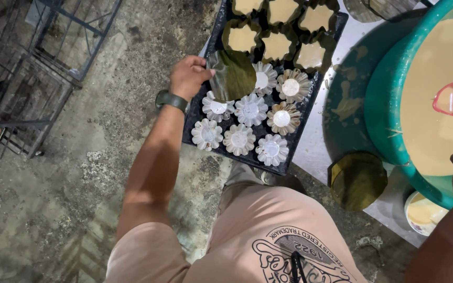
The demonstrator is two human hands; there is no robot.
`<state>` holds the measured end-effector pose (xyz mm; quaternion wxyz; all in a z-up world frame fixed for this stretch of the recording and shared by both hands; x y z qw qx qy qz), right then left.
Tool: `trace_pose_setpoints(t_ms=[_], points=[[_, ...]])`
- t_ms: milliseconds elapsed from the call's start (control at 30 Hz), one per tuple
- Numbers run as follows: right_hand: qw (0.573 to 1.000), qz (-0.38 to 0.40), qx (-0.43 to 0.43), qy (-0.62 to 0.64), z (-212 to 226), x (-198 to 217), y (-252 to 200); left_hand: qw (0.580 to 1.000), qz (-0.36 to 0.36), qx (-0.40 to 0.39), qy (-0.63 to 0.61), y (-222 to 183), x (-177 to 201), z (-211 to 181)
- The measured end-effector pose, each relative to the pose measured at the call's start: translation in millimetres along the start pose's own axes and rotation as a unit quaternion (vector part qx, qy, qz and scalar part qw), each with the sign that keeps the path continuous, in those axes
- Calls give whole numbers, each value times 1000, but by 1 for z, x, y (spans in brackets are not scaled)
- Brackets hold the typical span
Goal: Filling small molds with batter and arranging them on a tray for baking.
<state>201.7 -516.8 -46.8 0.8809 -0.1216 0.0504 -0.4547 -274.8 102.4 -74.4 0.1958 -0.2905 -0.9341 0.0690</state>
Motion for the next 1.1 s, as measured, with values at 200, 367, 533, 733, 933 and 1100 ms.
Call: trace_pose_setpoints(t_ms=[200,367,533,733,933,1100], points=[[999,-23,-22,-9,-11,5,6,971,-84,-58,215,-18,-5,-51],[999,-16,-30,-2,-6,-5,1,946,-124,-111,279,-18,-16,-52],[1000,-17,-11,14,-18,10,2,946,-132,-109,276,-39,-4,-87],[1000,-10,-6,22,-19,13,-5,855,-48,-302,419,-59,-32,-99],[999,-24,-27,23,-11,3,-3,813,60,-362,451,-62,-71,-90],[999,-31,-23,-7,-1,-8,-9,826,86,-337,444,-60,-71,-93]])
Point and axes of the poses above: each hand's wrist, its own y-axis towards the middle knuckle, its own x-axis out of the back of the hand, z = x × y, the point moved 5 cm from there along y, towards the middle knuckle, and after that the axes turned 3 degrees about -x, right-handed, at the moved point
